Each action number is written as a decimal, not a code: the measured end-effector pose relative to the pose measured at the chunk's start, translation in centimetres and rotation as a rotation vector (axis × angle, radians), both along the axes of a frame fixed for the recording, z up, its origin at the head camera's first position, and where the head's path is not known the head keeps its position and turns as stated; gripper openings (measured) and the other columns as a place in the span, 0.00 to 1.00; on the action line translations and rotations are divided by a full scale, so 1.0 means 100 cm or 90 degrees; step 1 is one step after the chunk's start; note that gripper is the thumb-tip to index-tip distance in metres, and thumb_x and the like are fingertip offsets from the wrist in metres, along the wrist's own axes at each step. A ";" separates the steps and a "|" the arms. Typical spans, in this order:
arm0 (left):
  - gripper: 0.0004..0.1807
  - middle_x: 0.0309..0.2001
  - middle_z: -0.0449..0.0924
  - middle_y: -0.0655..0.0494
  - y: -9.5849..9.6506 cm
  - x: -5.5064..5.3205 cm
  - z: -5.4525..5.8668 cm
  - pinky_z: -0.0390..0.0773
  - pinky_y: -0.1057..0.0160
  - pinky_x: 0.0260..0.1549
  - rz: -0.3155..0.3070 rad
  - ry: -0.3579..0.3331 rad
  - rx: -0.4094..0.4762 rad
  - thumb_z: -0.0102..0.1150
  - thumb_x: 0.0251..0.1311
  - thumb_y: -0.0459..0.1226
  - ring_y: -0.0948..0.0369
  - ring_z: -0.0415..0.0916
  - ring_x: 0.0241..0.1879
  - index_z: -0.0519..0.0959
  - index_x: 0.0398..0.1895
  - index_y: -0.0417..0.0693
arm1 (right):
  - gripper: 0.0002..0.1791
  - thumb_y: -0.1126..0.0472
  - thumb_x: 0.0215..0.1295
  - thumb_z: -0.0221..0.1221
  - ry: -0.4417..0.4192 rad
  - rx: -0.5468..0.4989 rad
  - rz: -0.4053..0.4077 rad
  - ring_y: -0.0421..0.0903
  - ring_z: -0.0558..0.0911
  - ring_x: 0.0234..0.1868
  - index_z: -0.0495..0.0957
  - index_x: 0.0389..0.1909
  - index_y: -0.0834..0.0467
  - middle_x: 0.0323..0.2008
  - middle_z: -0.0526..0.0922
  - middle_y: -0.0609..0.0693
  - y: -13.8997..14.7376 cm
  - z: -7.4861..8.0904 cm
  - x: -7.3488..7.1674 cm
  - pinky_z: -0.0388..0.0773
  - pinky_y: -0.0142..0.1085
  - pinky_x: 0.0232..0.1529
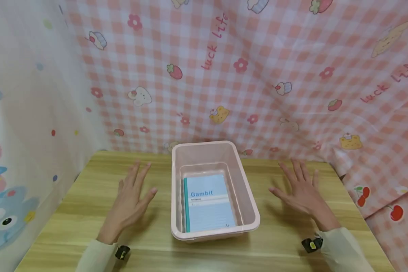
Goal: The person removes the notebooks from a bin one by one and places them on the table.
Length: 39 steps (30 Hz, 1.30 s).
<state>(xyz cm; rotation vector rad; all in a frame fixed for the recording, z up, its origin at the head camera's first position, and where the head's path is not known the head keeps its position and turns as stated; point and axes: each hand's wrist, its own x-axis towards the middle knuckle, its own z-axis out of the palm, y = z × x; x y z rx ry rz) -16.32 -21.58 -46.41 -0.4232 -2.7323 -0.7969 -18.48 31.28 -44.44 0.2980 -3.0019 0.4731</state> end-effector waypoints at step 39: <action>0.08 0.51 0.78 0.59 0.068 0.030 0.009 0.62 0.59 0.76 -0.359 0.223 0.169 0.67 0.59 0.43 0.51 0.69 0.69 0.79 0.39 0.58 | 0.47 0.33 0.69 0.55 0.038 -0.020 0.173 0.57 0.35 0.84 0.45 0.82 0.37 0.84 0.31 0.46 -0.098 0.101 -0.030 0.31 0.69 0.77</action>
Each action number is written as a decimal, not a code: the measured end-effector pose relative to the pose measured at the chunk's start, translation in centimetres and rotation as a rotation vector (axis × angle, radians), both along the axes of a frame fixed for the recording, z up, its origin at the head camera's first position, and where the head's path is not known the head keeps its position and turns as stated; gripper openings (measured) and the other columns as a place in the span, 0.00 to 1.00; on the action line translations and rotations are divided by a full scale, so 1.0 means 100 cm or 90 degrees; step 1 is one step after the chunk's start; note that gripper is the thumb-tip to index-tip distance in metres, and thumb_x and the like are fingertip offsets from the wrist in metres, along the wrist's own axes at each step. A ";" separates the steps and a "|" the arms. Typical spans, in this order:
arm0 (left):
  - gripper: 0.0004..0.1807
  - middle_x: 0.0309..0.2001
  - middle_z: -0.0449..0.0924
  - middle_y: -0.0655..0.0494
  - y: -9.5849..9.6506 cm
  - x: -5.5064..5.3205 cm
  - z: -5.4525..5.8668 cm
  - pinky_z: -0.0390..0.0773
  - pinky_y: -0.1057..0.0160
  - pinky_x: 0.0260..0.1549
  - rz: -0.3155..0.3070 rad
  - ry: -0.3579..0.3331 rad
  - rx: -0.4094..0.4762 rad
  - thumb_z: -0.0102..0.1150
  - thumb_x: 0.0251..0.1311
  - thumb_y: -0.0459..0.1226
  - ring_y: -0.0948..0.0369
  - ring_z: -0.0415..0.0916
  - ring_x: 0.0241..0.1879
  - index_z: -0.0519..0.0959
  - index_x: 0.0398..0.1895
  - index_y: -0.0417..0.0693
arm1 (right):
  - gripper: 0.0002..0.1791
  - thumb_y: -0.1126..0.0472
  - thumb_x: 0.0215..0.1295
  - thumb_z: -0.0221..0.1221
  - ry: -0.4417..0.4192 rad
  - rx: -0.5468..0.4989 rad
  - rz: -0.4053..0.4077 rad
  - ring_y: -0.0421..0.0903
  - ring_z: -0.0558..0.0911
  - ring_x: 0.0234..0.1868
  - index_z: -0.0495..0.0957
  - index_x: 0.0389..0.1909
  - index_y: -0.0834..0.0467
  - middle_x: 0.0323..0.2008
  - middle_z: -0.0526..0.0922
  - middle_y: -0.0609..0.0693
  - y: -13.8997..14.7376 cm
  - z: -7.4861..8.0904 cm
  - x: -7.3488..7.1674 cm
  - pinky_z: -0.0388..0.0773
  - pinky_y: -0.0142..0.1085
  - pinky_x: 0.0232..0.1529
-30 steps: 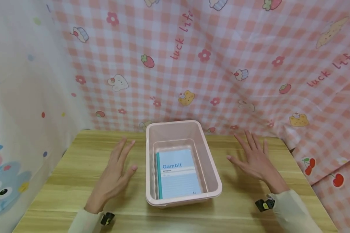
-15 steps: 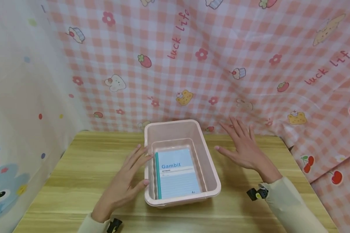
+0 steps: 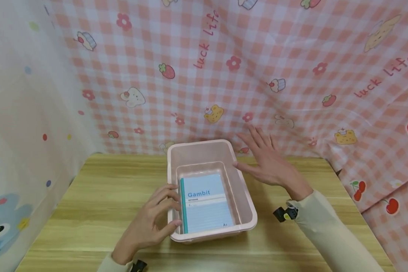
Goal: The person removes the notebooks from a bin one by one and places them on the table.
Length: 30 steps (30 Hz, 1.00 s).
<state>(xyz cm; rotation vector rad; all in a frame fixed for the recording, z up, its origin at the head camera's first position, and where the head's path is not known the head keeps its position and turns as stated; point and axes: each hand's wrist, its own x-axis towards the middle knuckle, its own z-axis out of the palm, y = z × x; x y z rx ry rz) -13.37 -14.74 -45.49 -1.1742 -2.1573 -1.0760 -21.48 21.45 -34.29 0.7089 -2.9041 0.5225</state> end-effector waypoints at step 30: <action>0.05 0.33 0.74 0.62 0.016 -0.006 -0.010 0.56 0.50 0.78 -0.013 0.037 0.078 0.58 0.49 0.35 0.58 0.72 0.48 0.73 0.26 0.56 | 0.45 0.33 0.68 0.55 -0.153 0.113 0.116 0.58 0.45 0.84 0.49 0.82 0.39 0.83 0.45 0.53 -0.116 0.007 -0.027 0.52 0.60 0.79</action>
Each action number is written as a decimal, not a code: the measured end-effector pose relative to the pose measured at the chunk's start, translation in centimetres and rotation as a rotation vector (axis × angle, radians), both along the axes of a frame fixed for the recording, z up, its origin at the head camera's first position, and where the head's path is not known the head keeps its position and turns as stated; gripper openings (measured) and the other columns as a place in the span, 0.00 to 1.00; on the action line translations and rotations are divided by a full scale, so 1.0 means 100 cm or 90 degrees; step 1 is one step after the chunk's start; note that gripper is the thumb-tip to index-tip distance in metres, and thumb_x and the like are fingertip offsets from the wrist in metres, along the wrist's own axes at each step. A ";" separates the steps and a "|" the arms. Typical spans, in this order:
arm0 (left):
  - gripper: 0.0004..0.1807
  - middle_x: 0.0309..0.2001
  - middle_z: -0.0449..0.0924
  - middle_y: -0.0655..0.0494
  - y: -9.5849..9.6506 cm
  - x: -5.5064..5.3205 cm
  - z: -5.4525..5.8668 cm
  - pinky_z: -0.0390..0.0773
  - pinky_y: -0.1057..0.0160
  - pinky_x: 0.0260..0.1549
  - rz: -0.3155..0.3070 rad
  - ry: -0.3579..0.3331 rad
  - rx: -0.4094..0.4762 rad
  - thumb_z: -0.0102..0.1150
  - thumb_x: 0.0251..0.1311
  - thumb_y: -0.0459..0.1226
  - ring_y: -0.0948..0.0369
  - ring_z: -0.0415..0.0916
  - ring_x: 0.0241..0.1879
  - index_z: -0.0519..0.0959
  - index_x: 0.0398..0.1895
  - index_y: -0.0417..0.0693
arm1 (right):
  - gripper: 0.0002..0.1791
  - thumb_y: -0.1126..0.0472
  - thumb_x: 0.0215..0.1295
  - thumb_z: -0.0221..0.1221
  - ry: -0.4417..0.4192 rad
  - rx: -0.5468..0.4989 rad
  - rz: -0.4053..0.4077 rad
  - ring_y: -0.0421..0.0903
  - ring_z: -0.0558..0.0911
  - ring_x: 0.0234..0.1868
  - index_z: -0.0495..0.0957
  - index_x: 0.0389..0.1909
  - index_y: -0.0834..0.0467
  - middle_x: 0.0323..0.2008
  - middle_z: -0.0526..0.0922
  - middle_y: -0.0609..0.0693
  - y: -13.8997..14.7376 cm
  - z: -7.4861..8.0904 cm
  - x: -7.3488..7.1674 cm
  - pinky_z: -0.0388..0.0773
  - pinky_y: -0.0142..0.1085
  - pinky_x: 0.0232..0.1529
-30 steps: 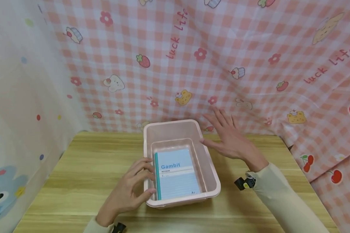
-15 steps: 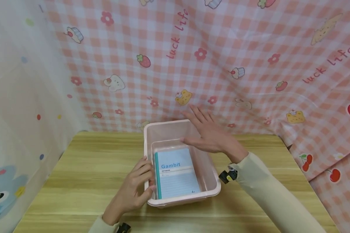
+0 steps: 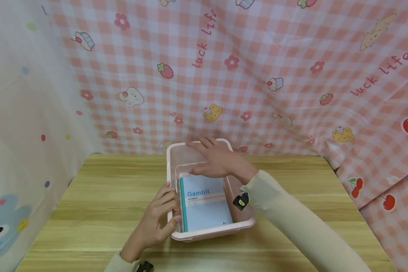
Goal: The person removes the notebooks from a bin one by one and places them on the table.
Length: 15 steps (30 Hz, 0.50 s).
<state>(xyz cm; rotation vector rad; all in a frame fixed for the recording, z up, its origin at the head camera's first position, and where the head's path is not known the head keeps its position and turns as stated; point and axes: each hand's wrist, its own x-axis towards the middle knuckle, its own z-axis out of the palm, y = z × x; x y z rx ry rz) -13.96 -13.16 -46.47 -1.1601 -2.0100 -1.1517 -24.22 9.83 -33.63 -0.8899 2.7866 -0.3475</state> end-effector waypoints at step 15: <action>0.05 0.32 0.74 0.61 -0.001 -0.003 -0.004 0.54 0.50 0.79 -0.014 0.020 0.011 0.57 0.48 0.34 0.56 0.73 0.48 0.73 0.25 0.55 | 0.42 0.28 0.71 0.45 0.005 0.237 0.057 0.46 0.54 0.82 0.50 0.81 0.38 0.82 0.52 0.44 -0.047 -0.053 -0.029 0.56 0.45 0.80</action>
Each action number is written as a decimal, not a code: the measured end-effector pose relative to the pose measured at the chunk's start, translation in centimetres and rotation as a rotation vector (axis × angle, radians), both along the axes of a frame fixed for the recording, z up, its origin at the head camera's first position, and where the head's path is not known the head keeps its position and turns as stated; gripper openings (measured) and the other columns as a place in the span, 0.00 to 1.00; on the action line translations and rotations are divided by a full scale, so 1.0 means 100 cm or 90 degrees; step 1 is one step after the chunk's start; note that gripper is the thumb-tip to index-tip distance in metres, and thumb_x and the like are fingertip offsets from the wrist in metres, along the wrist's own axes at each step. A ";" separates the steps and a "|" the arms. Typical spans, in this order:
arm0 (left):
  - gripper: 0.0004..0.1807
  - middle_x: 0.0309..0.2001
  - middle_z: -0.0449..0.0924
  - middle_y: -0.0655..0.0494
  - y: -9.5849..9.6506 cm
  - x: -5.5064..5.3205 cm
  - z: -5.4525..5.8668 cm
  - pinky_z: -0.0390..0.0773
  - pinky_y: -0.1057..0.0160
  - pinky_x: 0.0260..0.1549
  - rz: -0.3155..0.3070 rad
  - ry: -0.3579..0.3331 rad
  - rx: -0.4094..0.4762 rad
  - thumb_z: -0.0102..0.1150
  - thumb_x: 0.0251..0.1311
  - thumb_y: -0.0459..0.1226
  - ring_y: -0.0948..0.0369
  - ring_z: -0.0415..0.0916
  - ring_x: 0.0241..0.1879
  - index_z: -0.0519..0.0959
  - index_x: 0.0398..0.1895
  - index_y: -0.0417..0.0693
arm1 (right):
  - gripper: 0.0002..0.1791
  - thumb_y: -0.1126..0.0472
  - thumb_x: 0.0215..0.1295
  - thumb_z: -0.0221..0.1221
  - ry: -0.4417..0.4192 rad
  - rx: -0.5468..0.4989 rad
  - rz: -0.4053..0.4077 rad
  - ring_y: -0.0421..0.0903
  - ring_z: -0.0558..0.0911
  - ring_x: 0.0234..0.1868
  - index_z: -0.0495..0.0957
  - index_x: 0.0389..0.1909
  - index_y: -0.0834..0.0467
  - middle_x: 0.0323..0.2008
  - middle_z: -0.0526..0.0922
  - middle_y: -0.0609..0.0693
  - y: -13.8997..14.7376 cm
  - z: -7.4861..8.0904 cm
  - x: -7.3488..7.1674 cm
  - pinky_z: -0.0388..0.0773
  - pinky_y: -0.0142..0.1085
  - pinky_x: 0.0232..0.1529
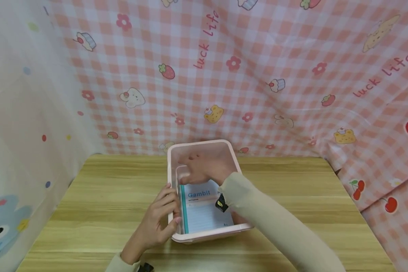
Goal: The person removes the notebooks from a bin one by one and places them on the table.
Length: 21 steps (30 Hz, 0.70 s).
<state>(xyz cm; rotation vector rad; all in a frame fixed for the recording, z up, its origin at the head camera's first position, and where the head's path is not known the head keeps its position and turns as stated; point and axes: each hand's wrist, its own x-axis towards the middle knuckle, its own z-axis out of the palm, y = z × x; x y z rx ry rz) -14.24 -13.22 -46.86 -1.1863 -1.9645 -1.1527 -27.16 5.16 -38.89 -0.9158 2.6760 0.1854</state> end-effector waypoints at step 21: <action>0.04 0.32 0.74 0.59 0.003 0.000 -0.002 0.55 0.49 0.78 0.002 0.016 0.015 0.56 0.51 0.34 0.56 0.72 0.47 0.73 0.26 0.53 | 0.44 0.29 0.65 0.57 -0.022 -0.052 -0.107 0.53 0.63 0.76 0.59 0.78 0.42 0.76 0.60 0.55 -0.017 -0.044 0.011 0.74 0.48 0.68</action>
